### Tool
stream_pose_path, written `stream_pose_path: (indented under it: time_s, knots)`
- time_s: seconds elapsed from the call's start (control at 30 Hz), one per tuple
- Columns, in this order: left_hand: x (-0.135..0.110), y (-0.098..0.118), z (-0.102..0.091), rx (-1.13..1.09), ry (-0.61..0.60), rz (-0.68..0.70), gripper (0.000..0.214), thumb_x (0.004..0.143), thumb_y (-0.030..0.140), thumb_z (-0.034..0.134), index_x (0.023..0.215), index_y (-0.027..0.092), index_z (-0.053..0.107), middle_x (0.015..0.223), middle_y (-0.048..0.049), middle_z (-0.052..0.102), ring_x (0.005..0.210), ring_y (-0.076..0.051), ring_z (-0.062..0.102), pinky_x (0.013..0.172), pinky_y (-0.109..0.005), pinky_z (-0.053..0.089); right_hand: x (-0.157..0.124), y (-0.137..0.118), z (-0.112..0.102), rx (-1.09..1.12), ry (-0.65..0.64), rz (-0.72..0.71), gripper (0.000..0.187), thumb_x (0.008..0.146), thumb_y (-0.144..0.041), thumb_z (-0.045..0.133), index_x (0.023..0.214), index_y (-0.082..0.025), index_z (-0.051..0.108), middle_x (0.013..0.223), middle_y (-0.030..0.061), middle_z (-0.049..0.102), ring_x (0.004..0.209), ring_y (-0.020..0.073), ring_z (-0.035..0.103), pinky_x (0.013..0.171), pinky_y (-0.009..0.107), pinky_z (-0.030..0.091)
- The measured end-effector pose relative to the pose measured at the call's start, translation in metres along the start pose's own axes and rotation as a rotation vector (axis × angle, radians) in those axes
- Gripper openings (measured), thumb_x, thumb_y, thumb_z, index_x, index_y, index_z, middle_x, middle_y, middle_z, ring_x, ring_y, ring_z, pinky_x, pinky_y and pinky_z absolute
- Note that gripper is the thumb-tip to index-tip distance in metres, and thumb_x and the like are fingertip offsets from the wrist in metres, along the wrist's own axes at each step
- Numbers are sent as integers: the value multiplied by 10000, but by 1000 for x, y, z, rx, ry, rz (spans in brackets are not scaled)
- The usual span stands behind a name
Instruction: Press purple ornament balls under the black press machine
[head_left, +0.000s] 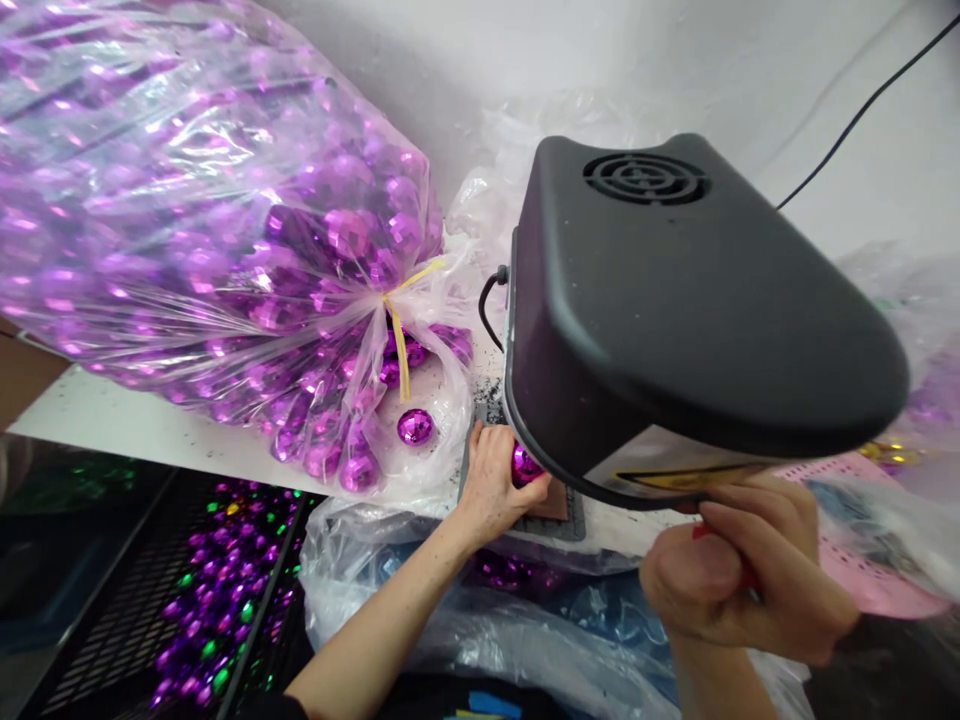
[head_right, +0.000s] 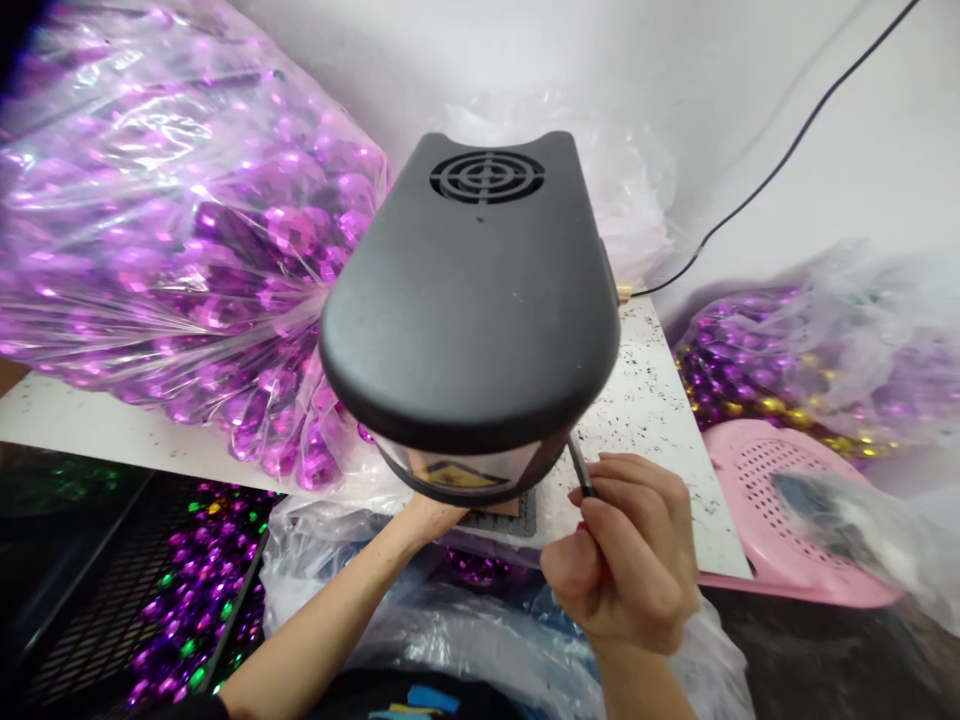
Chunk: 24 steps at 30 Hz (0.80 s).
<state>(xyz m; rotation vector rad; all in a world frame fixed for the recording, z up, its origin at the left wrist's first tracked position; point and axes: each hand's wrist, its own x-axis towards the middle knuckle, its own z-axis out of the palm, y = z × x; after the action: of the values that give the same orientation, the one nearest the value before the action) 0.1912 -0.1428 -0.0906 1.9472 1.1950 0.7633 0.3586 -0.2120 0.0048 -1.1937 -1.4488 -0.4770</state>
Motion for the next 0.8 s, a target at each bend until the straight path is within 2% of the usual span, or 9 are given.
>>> stream_pose_path:
  time_s: [0.13,0.3,0.43,0.53,0.63,0.7,0.8]
  knots:
    - [0,1,0,10,11,2,290,816,357,741,1064,253,633,1087,-82,706,1129,-306,621,1133,-552,435,-14,0,9,-5,88,-57,58,786,-153,541,810,-168,592,782,53,594,828,185,613,736,381,503]
    - [-2,-3,4,-18,16,-16,351,804,351,761,1108,254,614,1135,-94,690,1143,-309,628,1102,-557,468,-21,3,10,-15,106,-20,59,778,-160,580,821,-181,615,743,42,601,767,187,598,717,400,502]
    - [-3,-7,7,-42,18,-8,388,798,337,773,1133,254,597,1135,-108,700,1154,-315,626,1118,-579,444,-18,2,10,25,109,-16,65,798,-226,632,777,-173,601,673,27,546,669,159,548,678,384,477]
    - [-3,-7,7,-45,17,-9,428,784,339,792,1154,271,589,1138,-110,707,1170,-330,621,1133,-596,421,-23,2,15,11,148,33,91,817,-218,610,743,-167,594,659,28,514,686,156,547,673,364,475]
    - [-2,-7,6,-61,26,-8,454,773,348,799,1166,269,587,1158,-111,700,1163,-331,626,1131,-589,426,-38,6,23,20,89,56,19,791,-154,606,781,-169,613,744,42,566,765,163,587,680,337,490]
    - [-3,-7,6,-75,25,-4,455,772,360,795,1165,262,586,1166,-108,692,1154,-323,630,1120,-577,444,-47,9,26,38,43,65,87,756,-104,615,806,-174,622,803,41,595,804,160,605,686,320,494]
    - [-3,-8,7,-75,18,1,448,779,355,790,1165,260,584,1150,-101,692,1151,-315,625,1120,-577,445,-46,10,18,66,5,105,65,740,-122,632,766,-182,628,753,26,572,758,150,589,657,311,477]
